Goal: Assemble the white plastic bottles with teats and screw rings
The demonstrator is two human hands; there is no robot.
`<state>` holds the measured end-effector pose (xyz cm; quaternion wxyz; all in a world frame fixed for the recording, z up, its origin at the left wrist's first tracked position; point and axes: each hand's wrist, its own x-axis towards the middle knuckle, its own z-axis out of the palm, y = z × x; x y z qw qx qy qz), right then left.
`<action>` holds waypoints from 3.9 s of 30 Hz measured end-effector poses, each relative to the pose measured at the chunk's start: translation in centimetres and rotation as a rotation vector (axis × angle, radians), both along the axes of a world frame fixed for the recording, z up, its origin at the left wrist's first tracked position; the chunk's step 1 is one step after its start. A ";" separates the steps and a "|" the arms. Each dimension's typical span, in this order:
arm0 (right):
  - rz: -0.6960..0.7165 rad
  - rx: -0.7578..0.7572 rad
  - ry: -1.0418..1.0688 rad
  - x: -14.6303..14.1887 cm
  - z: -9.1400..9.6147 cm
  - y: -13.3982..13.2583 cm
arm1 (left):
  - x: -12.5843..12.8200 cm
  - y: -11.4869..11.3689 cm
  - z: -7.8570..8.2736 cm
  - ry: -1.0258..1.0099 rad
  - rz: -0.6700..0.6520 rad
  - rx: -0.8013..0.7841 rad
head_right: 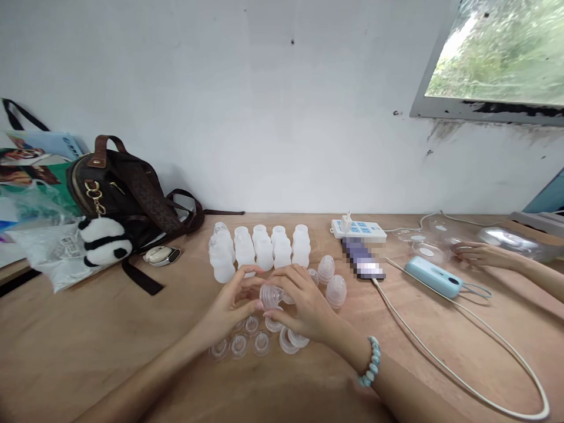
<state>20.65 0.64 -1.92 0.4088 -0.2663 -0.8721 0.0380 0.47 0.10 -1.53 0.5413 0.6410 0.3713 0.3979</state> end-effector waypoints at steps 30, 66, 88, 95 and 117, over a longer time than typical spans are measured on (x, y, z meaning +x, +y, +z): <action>-0.145 -0.169 -0.618 -3.2 9.1 10.0 | -1.4 0.6 1.0 -0.227 0.586 0.445; -0.052 0.001 0.193 1.4 2.2 0.7 | -0.8 1.7 0.6 -0.264 0.219 -0.214; -0.022 -1.026 0.533 1.4 1.1 1.8 | -1.6 0.6 0.6 0.198 0.186 0.644; 0.085 -1.025 0.327 2.3 3.3 1.3 | -1.2 2.1 0.9 -0.137 0.171 -0.098; -0.088 -1.042 0.428 1.4 1.5 1.8 | -2.3 1.4 -0.7 0.572 0.248 1.365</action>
